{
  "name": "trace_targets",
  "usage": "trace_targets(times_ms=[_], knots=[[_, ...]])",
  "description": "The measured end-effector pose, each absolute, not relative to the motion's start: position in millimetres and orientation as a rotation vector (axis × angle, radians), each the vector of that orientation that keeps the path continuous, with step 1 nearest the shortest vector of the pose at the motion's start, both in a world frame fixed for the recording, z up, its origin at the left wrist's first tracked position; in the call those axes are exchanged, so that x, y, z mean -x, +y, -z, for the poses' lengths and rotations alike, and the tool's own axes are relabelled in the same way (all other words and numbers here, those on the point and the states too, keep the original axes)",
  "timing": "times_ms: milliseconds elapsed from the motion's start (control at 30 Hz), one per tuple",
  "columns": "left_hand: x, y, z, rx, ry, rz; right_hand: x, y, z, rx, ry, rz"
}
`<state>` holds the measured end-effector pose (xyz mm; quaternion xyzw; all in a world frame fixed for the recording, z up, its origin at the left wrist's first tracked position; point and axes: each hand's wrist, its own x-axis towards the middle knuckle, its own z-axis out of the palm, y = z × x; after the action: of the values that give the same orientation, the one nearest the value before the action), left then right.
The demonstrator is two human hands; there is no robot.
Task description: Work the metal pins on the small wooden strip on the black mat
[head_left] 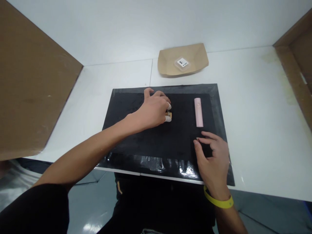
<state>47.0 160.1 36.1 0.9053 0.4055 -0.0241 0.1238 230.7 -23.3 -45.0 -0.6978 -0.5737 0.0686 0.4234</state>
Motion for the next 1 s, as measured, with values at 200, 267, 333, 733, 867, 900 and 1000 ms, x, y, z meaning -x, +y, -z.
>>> trace_targets(times_ms=[200, 267, 333, 733, 867, 900, 1000], knots=[[-47, 162, -35, -2.632, 1.172, 0.114, -230, -24, 45, 1.760, -1.441, -0.174], [-47, 163, -34, -2.626, 1.151, 0.102, -230, -24, 45, 1.759, -1.446, -0.170], [-48, 163, -34, -2.622, 1.138, 0.087, -230, -23, 45, 1.749, -1.445, -0.167], [-39, 165, -46, -2.618, 1.149, 0.155, -231, -24, 47, 1.756, -1.432, -0.189], [-35, 168, -43, -2.593, 1.137, 0.203, -231, -24, 46, 1.743, -1.442, -0.166], [-35, 168, -43, -2.584, 1.130, 0.212, -231, -24, 46, 1.741, -1.444, -0.162], [-36, 170, -43, -2.559, 1.103, 0.218, -231, -24, 46, 1.738, -1.451, -0.161]])
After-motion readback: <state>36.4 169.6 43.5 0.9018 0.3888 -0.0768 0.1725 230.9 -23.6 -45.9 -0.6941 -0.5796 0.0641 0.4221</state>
